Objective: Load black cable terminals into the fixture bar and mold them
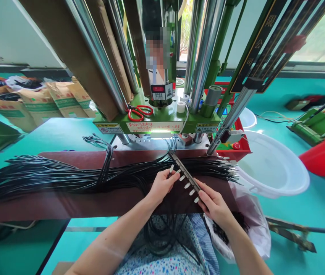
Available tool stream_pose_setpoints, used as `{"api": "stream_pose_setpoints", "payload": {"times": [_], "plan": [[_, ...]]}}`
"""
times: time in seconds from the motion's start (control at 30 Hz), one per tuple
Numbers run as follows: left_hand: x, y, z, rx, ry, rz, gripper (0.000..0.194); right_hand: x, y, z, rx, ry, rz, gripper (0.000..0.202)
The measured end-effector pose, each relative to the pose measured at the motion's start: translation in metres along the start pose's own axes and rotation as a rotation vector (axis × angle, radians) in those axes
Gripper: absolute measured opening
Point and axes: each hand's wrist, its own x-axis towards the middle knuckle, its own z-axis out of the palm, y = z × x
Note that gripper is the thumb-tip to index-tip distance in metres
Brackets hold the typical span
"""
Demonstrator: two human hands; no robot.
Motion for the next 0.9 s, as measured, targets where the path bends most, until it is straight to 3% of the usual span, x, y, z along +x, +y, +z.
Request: {"api": "stream_pose_setpoints", "payload": {"times": [0.37,0.57,0.77,0.9], "plan": [[0.0,-0.004,-0.001,-0.038,0.017,-0.029,0.038,0.005,0.008,-0.003,-0.089,-0.074,-0.038,0.061],[-0.001,0.001,-0.01,0.009,-0.079,0.0,0.046,0.001,0.005,-0.006,-0.055,-0.015,0.002,0.058],[0.0,0.01,-0.028,0.115,-0.26,-0.05,0.047,0.003,0.0,-0.008,-0.077,-0.075,0.021,0.066],[0.0,0.012,-0.03,0.135,-0.303,-0.045,0.049,0.003,-0.001,-0.008,-0.111,-0.12,0.022,0.067]]}}
